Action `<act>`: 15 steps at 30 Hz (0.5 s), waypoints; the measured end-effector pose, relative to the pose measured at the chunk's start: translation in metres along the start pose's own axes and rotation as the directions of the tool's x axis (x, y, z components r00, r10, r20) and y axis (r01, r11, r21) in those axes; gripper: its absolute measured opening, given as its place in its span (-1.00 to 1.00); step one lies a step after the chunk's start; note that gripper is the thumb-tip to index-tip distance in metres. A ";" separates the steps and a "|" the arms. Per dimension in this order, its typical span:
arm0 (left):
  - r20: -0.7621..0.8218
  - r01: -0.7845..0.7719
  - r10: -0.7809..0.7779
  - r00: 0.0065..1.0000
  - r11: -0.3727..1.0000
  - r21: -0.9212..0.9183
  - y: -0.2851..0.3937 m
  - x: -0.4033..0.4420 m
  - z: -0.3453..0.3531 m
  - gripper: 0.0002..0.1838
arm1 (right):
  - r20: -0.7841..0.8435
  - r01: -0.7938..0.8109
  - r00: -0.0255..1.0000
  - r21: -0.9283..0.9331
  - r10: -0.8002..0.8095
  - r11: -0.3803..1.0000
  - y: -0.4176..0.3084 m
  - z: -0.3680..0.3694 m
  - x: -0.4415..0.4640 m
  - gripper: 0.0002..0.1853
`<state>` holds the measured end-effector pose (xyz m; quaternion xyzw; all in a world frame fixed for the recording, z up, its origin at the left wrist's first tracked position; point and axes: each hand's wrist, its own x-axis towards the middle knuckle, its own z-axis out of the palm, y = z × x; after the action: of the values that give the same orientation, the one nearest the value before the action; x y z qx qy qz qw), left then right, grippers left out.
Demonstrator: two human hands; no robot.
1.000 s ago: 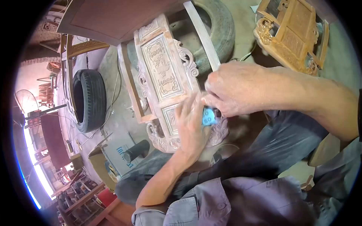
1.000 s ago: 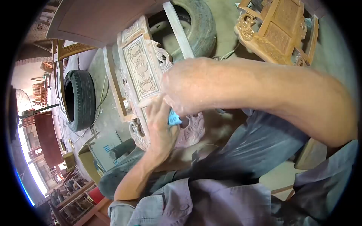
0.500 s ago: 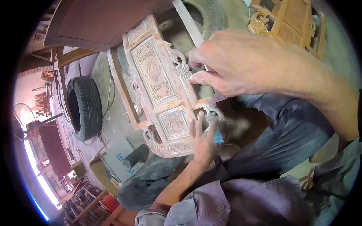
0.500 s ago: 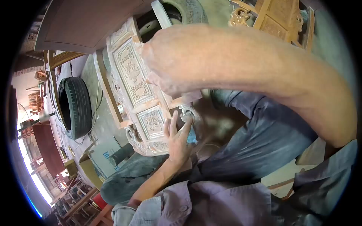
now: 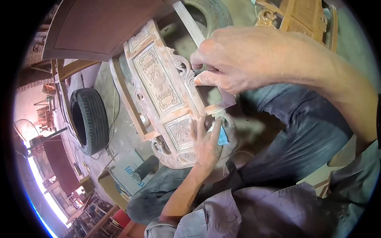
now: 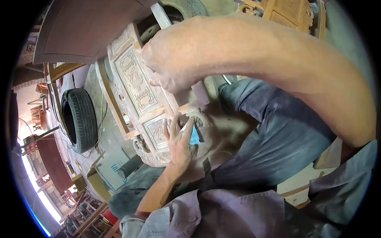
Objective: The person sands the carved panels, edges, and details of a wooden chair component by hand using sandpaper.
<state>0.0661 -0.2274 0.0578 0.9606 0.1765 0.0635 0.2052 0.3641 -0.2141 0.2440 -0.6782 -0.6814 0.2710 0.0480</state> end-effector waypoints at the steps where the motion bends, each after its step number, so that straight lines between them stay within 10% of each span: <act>1: 0.012 -0.008 0.009 1.000 0.999 -0.040 -0.005 -0.001 0.000 -0.13 | 0.010 0.004 1.000 0.018 -0.004 1.000 0.000 0.001 -0.003 -0.64; 15: 0.063 -0.035 0.042 0.997 0.994 -0.107 -0.022 0.004 -0.007 -0.15 | 0.024 -0.018 1.000 0.060 0.016 0.998 0.010 -0.004 -0.009 -0.63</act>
<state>0.0617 -0.2044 0.0553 0.9531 0.1477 0.0456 0.2603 0.3756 -0.2218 0.2453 -0.6790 -0.6677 0.2997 0.0581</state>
